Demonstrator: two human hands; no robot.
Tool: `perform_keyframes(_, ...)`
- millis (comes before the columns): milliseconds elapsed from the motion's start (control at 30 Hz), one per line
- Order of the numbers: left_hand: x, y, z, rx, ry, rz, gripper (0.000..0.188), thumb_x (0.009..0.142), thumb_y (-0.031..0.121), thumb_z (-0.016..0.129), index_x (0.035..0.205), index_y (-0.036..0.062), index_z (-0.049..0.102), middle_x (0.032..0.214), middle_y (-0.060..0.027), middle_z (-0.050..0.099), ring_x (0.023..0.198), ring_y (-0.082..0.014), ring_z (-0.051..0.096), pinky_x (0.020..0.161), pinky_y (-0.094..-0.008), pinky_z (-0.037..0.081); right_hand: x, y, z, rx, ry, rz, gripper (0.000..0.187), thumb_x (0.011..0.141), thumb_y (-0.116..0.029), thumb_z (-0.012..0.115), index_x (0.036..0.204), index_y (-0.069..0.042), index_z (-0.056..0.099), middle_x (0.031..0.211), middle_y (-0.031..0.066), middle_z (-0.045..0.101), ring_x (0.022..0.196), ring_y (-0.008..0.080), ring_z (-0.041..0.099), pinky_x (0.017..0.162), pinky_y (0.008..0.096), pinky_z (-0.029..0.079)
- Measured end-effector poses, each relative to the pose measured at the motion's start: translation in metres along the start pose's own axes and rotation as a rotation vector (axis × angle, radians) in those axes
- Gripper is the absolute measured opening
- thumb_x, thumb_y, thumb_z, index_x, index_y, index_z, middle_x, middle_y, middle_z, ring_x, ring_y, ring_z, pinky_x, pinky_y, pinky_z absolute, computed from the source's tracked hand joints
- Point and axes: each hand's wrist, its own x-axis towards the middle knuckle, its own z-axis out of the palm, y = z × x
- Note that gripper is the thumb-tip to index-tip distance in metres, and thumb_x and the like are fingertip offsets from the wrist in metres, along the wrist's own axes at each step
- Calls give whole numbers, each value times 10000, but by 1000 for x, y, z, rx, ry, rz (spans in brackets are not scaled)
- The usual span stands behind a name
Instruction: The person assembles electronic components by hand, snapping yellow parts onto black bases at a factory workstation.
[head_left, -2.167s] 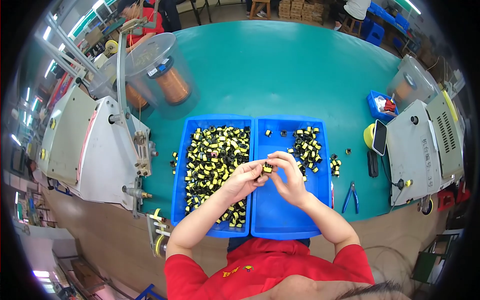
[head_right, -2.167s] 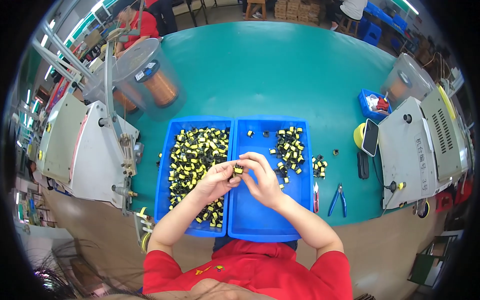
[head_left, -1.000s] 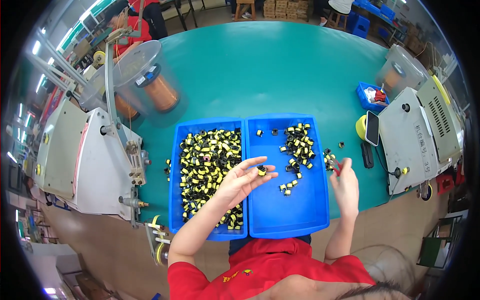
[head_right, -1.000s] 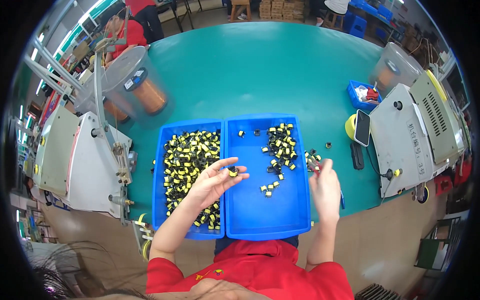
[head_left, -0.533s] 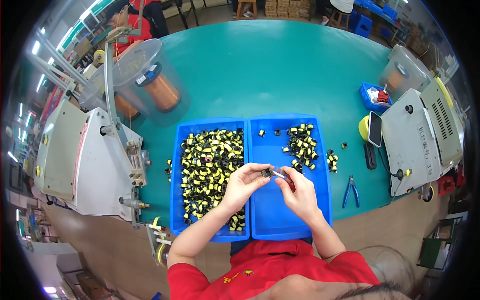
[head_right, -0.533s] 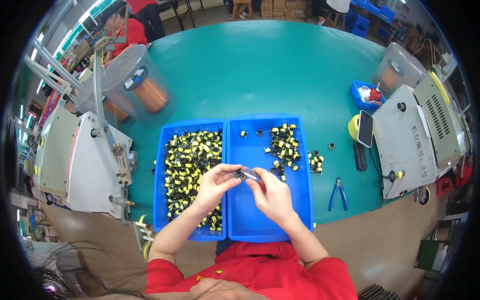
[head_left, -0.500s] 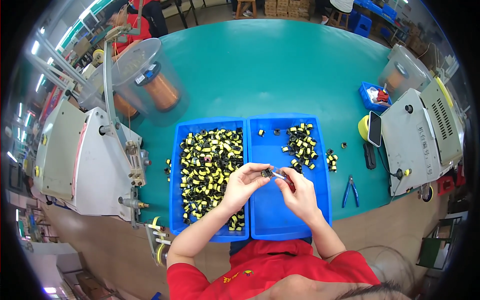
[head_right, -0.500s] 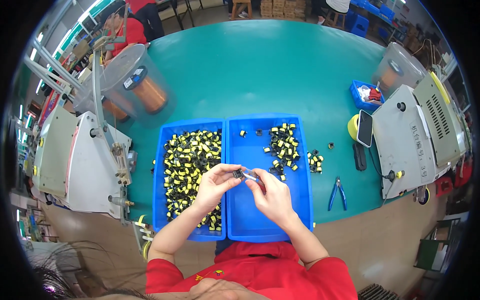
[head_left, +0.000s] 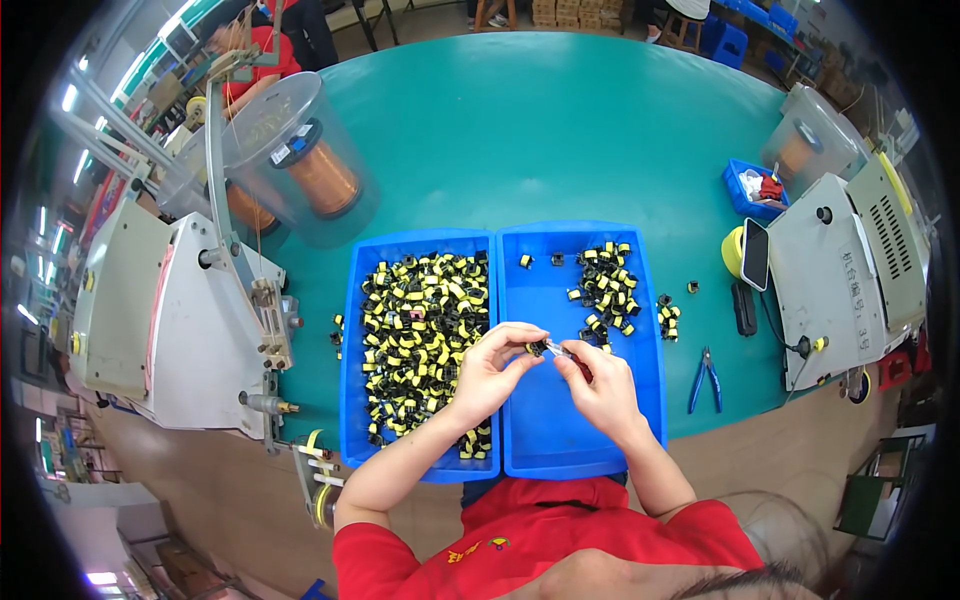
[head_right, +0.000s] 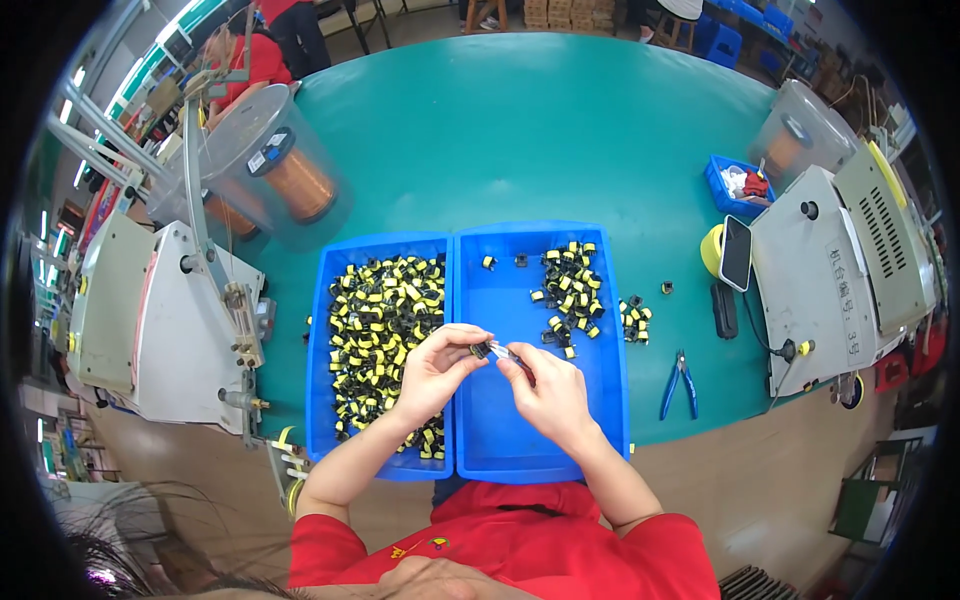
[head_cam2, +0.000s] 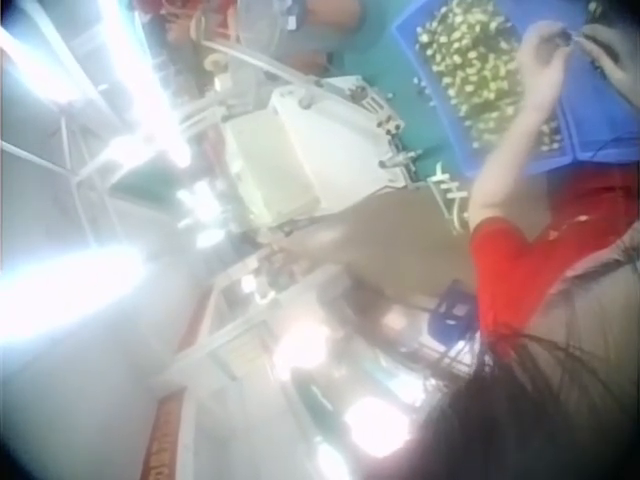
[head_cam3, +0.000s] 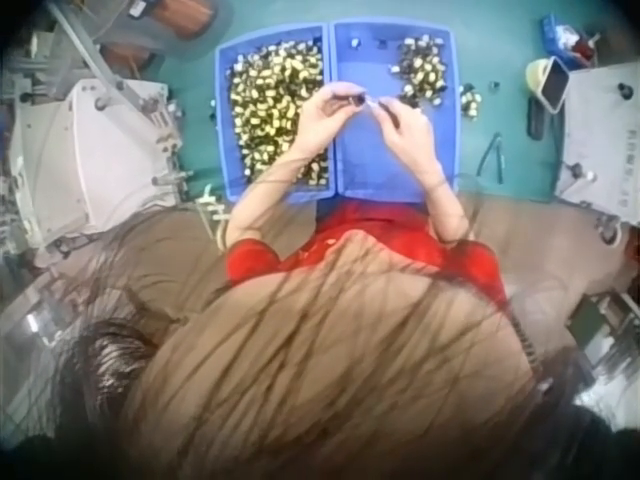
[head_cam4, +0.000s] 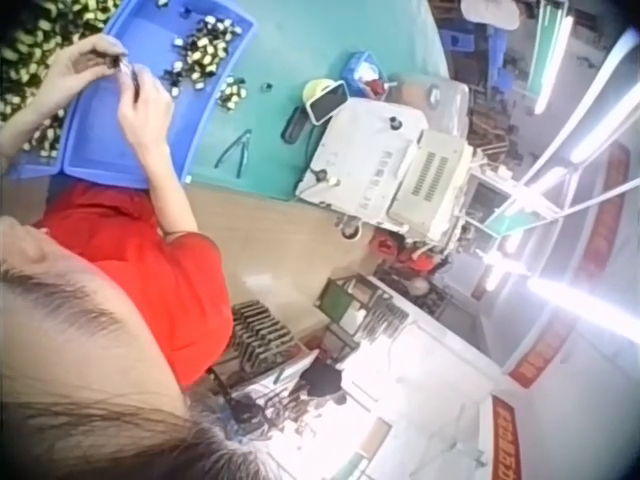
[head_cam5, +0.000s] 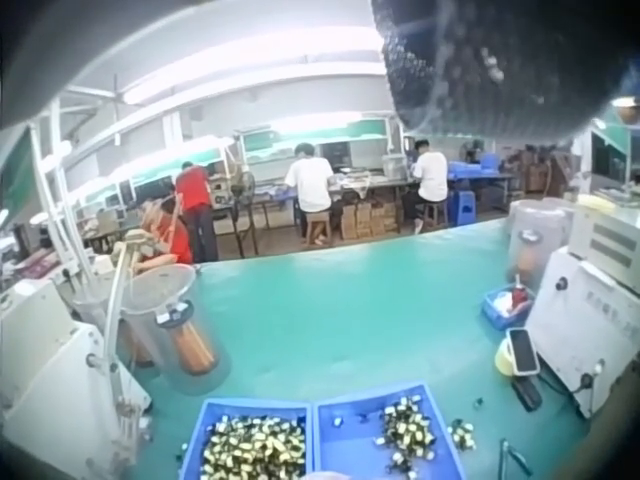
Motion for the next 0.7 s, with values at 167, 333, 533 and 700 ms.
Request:
perform_keyframes(167,0,0,0,62,-13,37,262,784,-156,529,1017,-40,564,1095,-128,527,1055,-207,537,906,-307,470,-1,2,2,-8,16,-16,195,829,-226,620,932,-60,628,686,99,610,551,212,594,500,311,454)
perform_keyframes(333,-2,-2,0,146,-7,88,263,763,-162,544,987,-33,591,1065,-116,555,1018,-195,565,866,-297,497,-2,1,0,-53,22,-42,152,823,-221,619,890,-85,627,631,82,599,509,215,584,463,325,432)
perform_keyframes(533,-1,0,3,51,-27,-34,239,808,-130,522,1026,-38,548,1093,-137,551,1073,-213,535,897,-317,478,-2,3,-1,-91,41,-53,141,829,-234,606,863,-99,627,573,85,580,488,233,580,442,345,420)
perform_keyframes(700,2,-1,-2,-62,-45,-140,270,839,-77,530,1102,-25,493,1132,-143,551,1106,-209,523,920,-316,465,-1,3,0,-87,26,-39,141,836,-238,594,847,-102,630,562,87,577,491,238,584,443,351,421)
